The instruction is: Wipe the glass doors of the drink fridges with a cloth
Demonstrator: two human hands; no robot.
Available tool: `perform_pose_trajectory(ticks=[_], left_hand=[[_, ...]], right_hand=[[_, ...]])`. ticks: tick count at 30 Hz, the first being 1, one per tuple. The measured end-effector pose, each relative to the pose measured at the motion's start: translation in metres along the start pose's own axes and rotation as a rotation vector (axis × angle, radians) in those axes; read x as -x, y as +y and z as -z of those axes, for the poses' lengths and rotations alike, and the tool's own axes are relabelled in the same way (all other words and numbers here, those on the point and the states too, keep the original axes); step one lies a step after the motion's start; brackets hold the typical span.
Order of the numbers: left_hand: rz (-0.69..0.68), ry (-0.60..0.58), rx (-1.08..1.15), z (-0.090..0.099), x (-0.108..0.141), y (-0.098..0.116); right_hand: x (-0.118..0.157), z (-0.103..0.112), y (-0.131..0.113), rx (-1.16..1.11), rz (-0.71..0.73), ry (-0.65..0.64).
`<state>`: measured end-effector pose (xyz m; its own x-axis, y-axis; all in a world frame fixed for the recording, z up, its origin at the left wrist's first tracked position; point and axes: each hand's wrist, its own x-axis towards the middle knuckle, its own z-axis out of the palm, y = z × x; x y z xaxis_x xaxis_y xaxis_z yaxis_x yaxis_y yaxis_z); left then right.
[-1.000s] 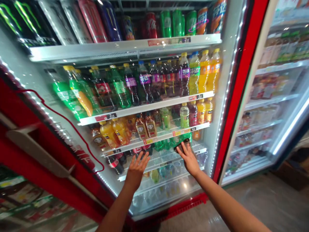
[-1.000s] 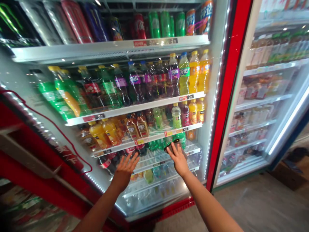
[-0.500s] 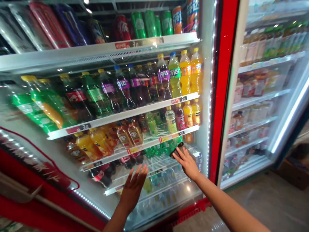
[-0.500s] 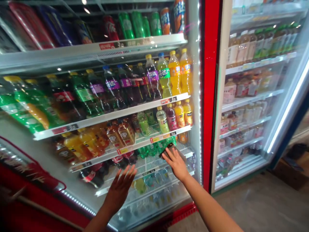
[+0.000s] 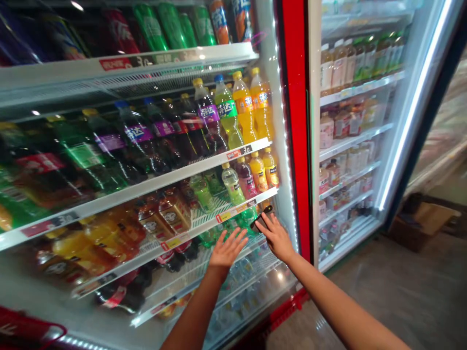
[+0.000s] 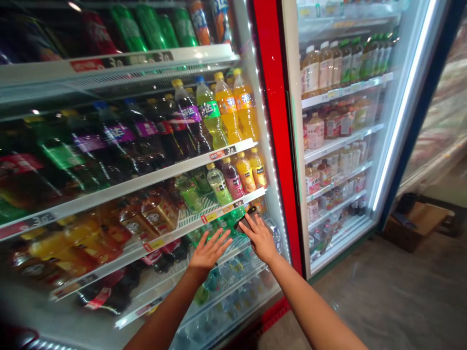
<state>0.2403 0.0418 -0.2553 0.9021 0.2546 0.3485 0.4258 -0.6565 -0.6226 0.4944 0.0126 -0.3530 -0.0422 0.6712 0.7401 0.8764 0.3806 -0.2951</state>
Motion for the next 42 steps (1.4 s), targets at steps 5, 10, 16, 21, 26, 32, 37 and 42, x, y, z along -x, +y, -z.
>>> perform_pose_trajectory(ticks=[5,10,16,21,26,32,37,42], left_hand=[[0.027,0.047,-0.004,-0.021,0.002,-0.004],[0.030,-0.011,0.017,-0.022,0.001,-0.007],[-0.018,-0.068,-0.092,-0.008,-0.001,-0.005],[-0.011,-0.100,-0.053,-0.006,-0.003,-0.004],[0.009,-0.134,0.010,-0.008,-0.003,-0.004],[0.025,-0.140,0.087,-0.007,-0.003,-0.003],[0.020,-0.141,0.057,-0.008,-0.003,-0.004],[0.039,-0.078,0.053,-0.016,-0.002,-0.001]], right_hand=[[0.010,0.002,0.038,-0.003,-0.342,0.192],[0.022,-0.007,0.037,-0.015,-0.284,0.104],[0.011,0.000,0.067,0.052,-0.217,0.148],[0.031,-0.018,0.066,0.045,-0.460,0.223],[0.000,0.000,0.077,0.101,-0.310,0.210],[0.022,-0.008,0.092,-0.008,-0.591,0.349],[0.005,-0.001,0.098,-0.019,-0.537,0.354],[0.017,-0.008,0.099,0.020,-0.580,0.329]])
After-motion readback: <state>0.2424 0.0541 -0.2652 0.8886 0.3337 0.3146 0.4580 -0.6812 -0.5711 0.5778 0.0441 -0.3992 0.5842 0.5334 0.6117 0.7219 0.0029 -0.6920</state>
